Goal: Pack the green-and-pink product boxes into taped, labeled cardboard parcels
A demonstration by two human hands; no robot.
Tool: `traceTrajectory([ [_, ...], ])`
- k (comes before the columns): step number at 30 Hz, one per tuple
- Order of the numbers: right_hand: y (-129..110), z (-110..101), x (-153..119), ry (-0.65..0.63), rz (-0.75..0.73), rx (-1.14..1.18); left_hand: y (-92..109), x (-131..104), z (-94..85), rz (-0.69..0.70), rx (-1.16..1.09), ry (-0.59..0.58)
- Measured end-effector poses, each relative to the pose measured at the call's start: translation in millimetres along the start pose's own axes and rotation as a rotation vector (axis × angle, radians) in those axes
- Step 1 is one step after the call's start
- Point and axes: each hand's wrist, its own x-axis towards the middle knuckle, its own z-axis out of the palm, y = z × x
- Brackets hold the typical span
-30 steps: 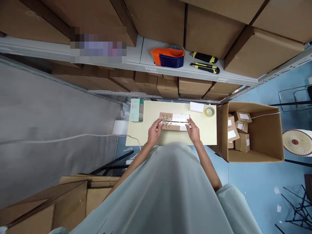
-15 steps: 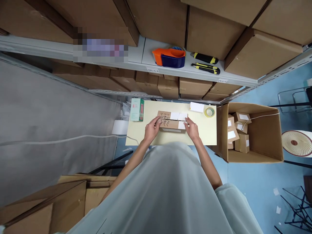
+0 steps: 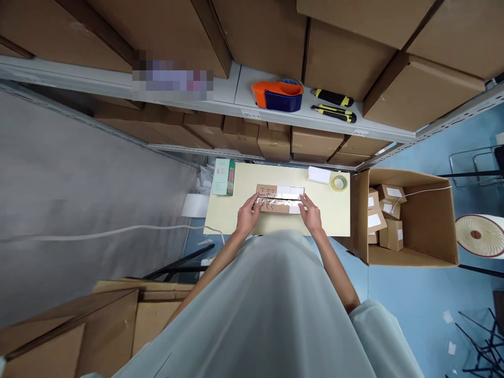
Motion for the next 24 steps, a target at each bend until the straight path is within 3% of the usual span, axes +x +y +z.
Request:
traceTrajectory([
  [6, -0.3, 5.3, -12.4, -0.022, -0.013, -0.021, -9.5, -12.8, 0.3, -0.026, 0.025, 0.009],
  [11, 4.4, 5.3, -23.9, 0.024, 0.012, 0.070, -1.4, -17.3, 2.4, 0.001, 0.003, 0.023],
  [19, 1.8, 1.9, 0.6, 0.009, 0.017, 0.072, 9.6, -2.0, 8.1, -0.011, 0.001, 0.027],
  [24, -10.3, -6.5, 3.8, 0.042, 0.001, 0.107, 18.2, 4.6, -1.1, -0.009, -0.002, 0.060],
])
